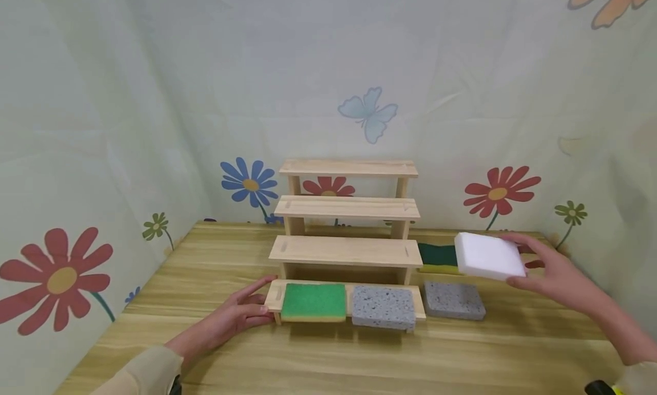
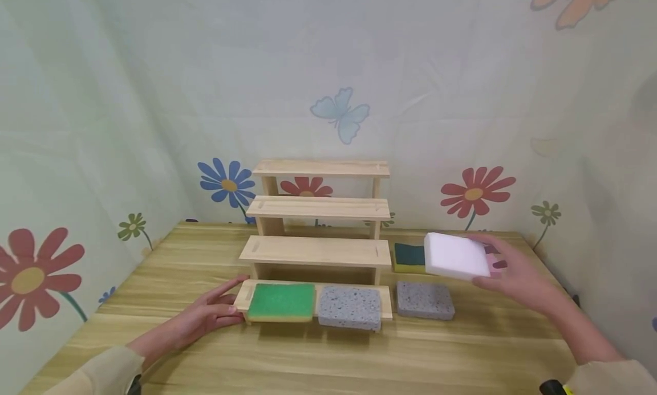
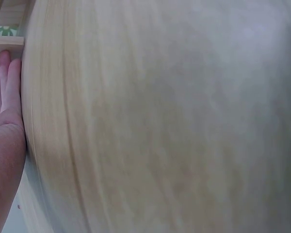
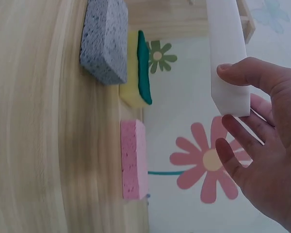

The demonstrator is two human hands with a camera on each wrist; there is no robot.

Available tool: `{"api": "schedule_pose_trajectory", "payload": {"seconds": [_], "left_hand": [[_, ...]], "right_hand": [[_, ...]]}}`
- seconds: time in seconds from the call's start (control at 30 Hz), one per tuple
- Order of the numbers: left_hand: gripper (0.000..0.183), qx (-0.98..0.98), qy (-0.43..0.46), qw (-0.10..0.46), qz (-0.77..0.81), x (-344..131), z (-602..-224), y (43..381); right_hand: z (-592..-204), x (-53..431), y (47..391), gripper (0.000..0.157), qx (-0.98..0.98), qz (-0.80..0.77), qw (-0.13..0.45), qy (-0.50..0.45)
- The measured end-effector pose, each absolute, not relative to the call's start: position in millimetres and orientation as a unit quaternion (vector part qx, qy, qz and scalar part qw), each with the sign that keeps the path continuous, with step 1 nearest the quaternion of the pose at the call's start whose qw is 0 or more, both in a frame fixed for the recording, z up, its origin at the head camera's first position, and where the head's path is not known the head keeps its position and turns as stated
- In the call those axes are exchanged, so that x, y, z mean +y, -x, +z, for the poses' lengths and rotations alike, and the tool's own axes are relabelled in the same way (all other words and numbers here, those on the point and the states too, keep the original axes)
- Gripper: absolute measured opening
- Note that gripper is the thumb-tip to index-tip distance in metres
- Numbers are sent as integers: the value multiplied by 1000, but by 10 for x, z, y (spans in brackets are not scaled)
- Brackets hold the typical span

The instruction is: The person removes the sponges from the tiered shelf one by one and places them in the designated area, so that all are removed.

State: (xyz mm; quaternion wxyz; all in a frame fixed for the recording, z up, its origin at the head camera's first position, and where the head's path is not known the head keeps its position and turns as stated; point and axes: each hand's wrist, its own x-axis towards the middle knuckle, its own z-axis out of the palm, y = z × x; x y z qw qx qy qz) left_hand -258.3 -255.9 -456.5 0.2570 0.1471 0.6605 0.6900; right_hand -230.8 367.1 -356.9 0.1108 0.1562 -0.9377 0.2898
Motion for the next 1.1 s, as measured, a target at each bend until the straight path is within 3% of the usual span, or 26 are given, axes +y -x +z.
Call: {"api": "schedule_pose_trajectory", "payload": {"seconds": [0.33,1.1], "left_hand": [[73,658,-156,260,689,-2567,-4589,2614],[73,653,-156,260,694,-2572,-4595,2601]], "right_hand": [[-3780,3954,2275,75,-930,288,151,-174],[-4147,4378,2275,76,-945,278,96,-143]]}}
